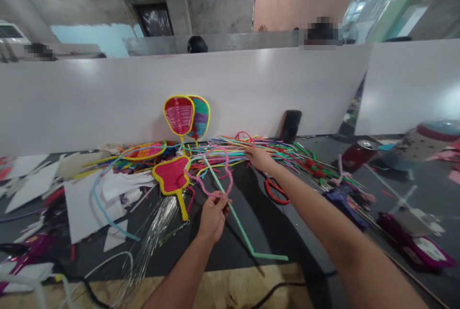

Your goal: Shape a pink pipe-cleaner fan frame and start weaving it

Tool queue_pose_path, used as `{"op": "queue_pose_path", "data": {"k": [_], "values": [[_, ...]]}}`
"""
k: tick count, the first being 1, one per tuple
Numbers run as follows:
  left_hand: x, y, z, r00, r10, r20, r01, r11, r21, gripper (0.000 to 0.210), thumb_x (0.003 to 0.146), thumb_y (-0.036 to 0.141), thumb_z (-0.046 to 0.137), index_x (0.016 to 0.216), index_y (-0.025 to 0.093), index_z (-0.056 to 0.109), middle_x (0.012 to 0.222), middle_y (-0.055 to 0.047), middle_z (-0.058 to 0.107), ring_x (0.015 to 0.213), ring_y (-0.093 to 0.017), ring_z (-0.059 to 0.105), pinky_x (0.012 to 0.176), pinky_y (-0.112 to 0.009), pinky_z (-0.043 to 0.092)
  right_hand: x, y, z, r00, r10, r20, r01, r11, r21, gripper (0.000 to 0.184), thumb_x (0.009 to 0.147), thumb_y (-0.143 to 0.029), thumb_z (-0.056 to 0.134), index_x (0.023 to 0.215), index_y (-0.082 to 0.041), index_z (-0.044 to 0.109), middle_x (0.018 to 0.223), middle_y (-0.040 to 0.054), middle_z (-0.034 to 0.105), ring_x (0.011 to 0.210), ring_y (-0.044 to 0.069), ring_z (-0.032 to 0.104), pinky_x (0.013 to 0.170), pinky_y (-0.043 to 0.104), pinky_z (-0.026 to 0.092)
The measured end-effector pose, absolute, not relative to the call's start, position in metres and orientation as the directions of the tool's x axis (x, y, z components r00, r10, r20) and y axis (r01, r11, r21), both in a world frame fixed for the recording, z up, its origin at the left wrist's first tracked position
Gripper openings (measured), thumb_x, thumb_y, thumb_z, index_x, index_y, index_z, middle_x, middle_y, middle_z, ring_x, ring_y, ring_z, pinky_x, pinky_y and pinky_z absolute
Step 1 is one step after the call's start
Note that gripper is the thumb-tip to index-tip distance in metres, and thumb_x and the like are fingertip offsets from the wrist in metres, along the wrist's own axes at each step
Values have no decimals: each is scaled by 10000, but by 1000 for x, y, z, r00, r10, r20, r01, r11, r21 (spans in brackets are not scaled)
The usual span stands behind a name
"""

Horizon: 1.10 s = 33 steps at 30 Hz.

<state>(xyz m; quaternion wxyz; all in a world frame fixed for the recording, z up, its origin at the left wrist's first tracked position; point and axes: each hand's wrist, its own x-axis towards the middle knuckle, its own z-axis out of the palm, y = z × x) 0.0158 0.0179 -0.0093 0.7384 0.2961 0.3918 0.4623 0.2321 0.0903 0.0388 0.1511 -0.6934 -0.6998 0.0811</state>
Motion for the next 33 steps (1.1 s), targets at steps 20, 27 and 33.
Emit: {"op": "queue_pose_path", "data": {"k": [20,27,33], "values": [[19,17,-12,189,935,-300,-539,354,764,356,566,314,783,755,181,513,631,66,547,585,-54,530,535,-159,371,268,102,99,200,939,279,972,-154,-178,413,938,-316,280,1013,-81,611,875,117,661,728,141,543,582,237,289],[19,17,-9,147,941,-306,-555,334,762,394,530,324,799,750,176,508,619,59,563,552,-51,508,521,-156,367,256,88,71,-5,997,76,980,19,-196,197,800,-303,558,878,-165,676,790,34,682,674,131,554,576,203,308],[19,18,-14,115,939,-324,-568,329,755,380,532,320,796,754,169,527,619,41,582,554,-58,507,525,-161,373,252,96,49,-103,994,-18,972,97,-212,270,870,-278,442,903,-167,685,829,31,694,745,140,600,655,196,386]]}}
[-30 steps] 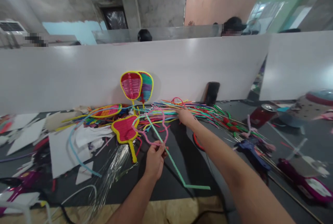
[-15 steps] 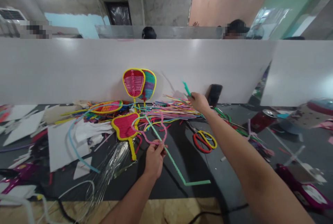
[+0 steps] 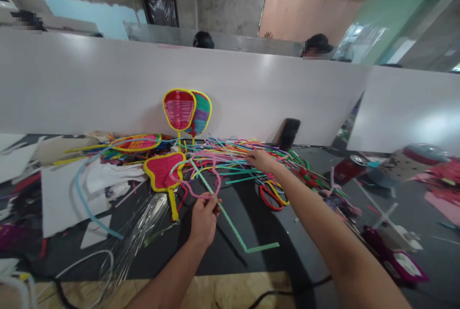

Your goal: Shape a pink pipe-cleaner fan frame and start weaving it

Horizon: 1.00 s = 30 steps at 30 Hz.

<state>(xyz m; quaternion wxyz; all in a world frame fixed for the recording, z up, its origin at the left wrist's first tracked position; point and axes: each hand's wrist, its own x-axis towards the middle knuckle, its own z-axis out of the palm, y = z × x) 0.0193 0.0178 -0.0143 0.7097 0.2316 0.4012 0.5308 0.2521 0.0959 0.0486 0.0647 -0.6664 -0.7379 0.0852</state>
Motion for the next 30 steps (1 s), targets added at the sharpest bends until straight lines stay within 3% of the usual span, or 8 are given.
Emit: {"op": "queue_pose_path", "data": {"k": [3,11,15,19,25,28,30], "values": [[19,18,-15,118,937,-329,-578,334,744,370,534,305,796,756,167,534,622,42,574,566,-62,513,526,-163,378,244,111,45,-46,999,20,983,49,-179,307,894,-206,375,1025,-168,650,984,81,681,885,168,607,737,221,402],[18,17,-14,131,932,-337,-589,347,730,358,559,306,792,749,166,522,626,56,549,568,-54,517,523,-157,379,206,143,20,85,994,63,985,-75,-154,252,875,-256,446,984,-197,666,1077,143,641,1010,252,584,787,319,443],[18,17,-15,140,924,-356,-592,367,717,364,562,314,790,759,171,518,623,58,559,534,-45,497,518,-158,371,217,147,28,215,970,116,961,-188,-202,249,865,-270,452,942,-176,669,962,159,668,948,256,606,761,332,445],[19,18,-15,147,922,-358,-595,371,713,368,555,314,792,754,171,517,610,60,553,541,-50,501,518,-158,367,244,145,51,323,923,208,918,-252,-305,272,863,-305,418,937,-211,662,871,101,685,819,212,623,673,277,425],[19,18,-14,141,926,-351,-599,362,715,379,537,318,797,752,168,522,620,56,554,560,-55,511,527,-158,370,274,139,80,350,872,341,861,-157,-483,243,816,-301,437,823,-155,631,695,26,639,620,135,554,555,221,384],[19,18,-13,138,928,-347,-590,359,724,377,534,322,795,749,172,524,620,56,555,529,-54,498,515,-164,362,280,138,96,378,817,435,776,-23,-630,268,841,-332,384,861,-149,578,711,11,618,589,104,522,547,205,400],[19,18,-13,136,931,-340,-581,353,734,367,537,320,791,742,174,525,616,58,553,513,-54,491,508,-170,358,283,136,107,406,779,478,633,137,-762,234,831,-349,409,858,-162,547,707,2,610,582,95,522,554,203,418]]}}
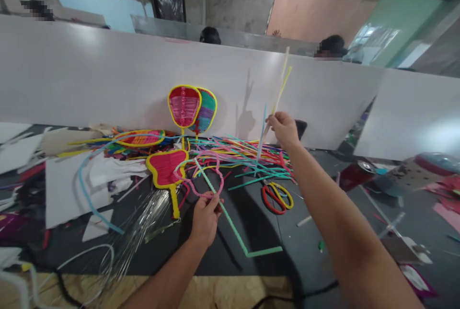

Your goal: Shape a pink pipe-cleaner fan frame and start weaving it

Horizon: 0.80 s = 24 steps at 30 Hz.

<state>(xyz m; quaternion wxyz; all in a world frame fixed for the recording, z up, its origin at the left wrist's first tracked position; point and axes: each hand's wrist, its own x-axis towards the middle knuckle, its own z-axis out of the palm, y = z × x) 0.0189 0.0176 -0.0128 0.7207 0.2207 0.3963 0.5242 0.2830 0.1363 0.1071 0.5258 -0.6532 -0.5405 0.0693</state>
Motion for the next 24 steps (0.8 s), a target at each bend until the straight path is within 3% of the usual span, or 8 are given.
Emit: {"op": "queue_pose_path", "data": {"k": [2,4,9,11,19,24], "values": [[19,17,-13,138,934,-331,-576,347,740,352,542,318,786,729,174,524,615,55,556,518,-58,495,509,-170,357,286,133,117,426,767,481,519,228,-824,194,805,-352,471,834,-173,539,655,-14,590,552,89,519,542,200,423],[19,18,-13,146,934,-327,-575,349,740,342,547,316,780,717,174,520,612,52,563,527,-59,497,512,-166,357,288,129,121,391,811,435,541,180,-822,170,782,-338,526,808,-173,557,596,-25,569,506,82,505,504,189,409],[20,18,-14,147,930,-337,-584,356,729,353,543,318,780,734,174,521,611,51,578,520,-51,487,526,-162,368,286,114,103,234,972,22,526,-108,-844,125,732,-249,615,658,-152,588,571,6,613,493,83,528,485,180,431],[20,18,-14,142,929,-342,-582,358,730,365,534,324,785,734,173,519,609,47,581,523,-53,491,527,-163,369,283,109,90,216,975,-49,492,-152,-857,138,742,-239,602,636,-156,574,570,8,627,503,92,553,515,195,464],[20,17,-14,132,930,-343,-577,354,736,370,535,331,789,738,170,525,622,48,567,537,-61,513,530,-173,373,280,105,67,190,978,-87,425,-162,-891,64,762,-211,552,723,-165,575,692,19,667,662,124,634,607,210,502],[21,18,-16,133,930,-342,-581,353,733,352,553,323,785,737,168,529,630,44,570,554,-59,507,532,-168,374,283,113,56,240,971,-11,467,-126,-875,82,764,-240,530,741,-163,542,624,-1,610,537,93,555,529,195,453]]}}
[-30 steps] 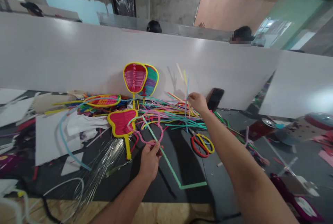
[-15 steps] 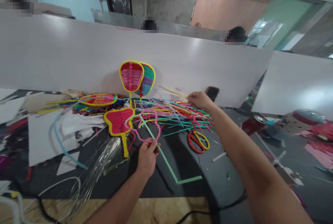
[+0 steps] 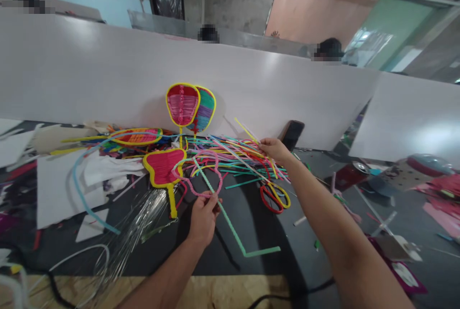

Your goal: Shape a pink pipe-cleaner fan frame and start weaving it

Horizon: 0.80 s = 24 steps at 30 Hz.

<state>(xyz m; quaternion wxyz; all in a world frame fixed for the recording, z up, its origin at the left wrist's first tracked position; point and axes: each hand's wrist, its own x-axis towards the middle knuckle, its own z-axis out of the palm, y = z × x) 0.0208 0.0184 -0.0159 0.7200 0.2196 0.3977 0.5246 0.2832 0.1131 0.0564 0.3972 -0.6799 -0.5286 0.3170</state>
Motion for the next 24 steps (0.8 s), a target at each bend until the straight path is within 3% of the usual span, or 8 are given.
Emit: {"op": "queue_pose_path", "data": {"k": [4,11,14,19,24], "values": [[20,18,-16,141,929,-343,-581,358,731,354,561,321,784,757,169,530,636,43,565,586,-65,518,540,-163,377,280,118,45,251,966,55,550,-96,-830,129,763,-291,509,768,-164,537,616,-11,590,505,87,507,488,186,395],[20,17,-16,137,933,-333,-565,350,747,358,563,339,782,754,168,531,643,37,567,581,-72,519,538,-173,377,272,120,39,184,978,103,756,-74,-650,175,744,-284,493,654,-158,574,487,-59,446,488,89,390,487,200,283],[21,17,-14,133,930,-342,-567,354,744,372,540,338,793,744,168,533,636,44,554,595,-72,525,535,-166,373,267,122,35,201,973,117,816,-100,-570,210,771,-283,447,680,-158,589,513,-46,467,513,98,409,493,204,268],[21,16,-12,124,929,-348,-566,354,745,372,531,340,793,744,171,540,629,47,551,592,-71,527,545,-170,378,247,120,17,187,981,59,883,-141,-447,202,710,-350,565,622,-170,593,536,-23,525,534,119,473,495,209,274],[21,16,-10,115,933,-342,-558,345,755,378,519,343,796,738,167,543,636,42,551,589,-82,537,540,-180,386,236,116,9,160,986,38,920,-135,-367,163,728,-256,547,590,-174,573,572,6,563,566,134,495,521,221,290]]}}
